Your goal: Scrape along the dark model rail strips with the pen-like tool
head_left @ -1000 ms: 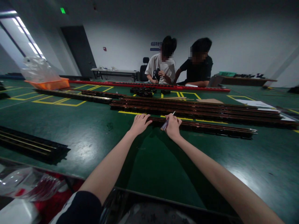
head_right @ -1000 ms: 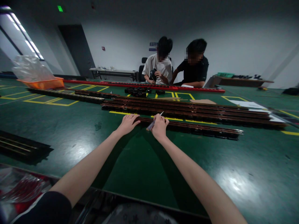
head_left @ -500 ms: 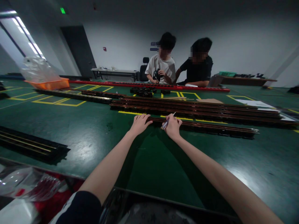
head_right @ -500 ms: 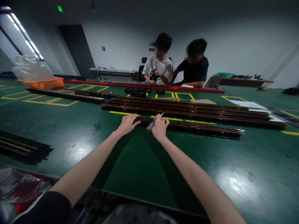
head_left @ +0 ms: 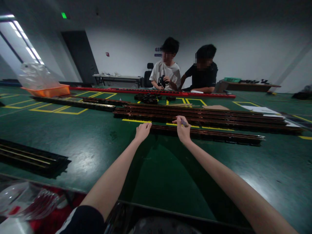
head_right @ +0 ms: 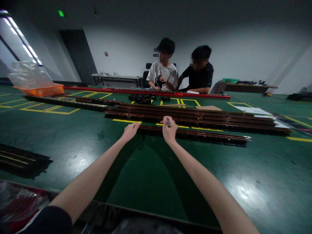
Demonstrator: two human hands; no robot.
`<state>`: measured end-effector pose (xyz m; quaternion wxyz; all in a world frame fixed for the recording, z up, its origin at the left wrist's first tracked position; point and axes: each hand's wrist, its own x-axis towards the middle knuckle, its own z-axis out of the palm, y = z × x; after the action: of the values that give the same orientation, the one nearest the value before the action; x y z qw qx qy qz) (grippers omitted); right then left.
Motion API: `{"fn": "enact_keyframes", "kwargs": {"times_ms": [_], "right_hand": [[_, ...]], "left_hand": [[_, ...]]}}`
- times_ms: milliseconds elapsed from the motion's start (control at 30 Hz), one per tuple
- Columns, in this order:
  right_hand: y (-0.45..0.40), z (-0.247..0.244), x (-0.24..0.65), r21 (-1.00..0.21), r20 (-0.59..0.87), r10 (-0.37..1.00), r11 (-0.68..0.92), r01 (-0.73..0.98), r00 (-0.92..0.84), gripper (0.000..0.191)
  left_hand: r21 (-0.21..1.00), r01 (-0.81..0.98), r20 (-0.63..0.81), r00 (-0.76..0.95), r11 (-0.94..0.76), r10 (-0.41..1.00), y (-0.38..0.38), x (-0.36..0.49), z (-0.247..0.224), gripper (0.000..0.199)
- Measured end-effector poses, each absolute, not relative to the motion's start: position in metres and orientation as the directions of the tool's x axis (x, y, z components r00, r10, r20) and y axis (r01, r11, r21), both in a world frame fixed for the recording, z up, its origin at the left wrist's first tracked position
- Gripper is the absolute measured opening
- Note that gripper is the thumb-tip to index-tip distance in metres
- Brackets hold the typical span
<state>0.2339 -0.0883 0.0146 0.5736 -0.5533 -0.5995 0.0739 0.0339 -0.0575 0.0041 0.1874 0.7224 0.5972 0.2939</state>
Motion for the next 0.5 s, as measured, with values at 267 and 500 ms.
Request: {"fn": "enact_keyframes", "kwargs": {"times_ms": [267,500], "right_hand": [[-0.060,0.033,0.235,-0.876,0.435,0.899,0.408,0.259,0.054,0.046],[-0.056,0.026,0.220,-0.927,0.365,0.930,0.366,0.080,-0.037,0.028]], "left_hand": [[0.624,0.759,0.206,0.071,-0.187,0.976,-0.058,0.038,0.006,0.037],[0.620,0.765,0.200,0.059,-0.173,0.978,-0.057,0.040,0.004,0.036]]}}
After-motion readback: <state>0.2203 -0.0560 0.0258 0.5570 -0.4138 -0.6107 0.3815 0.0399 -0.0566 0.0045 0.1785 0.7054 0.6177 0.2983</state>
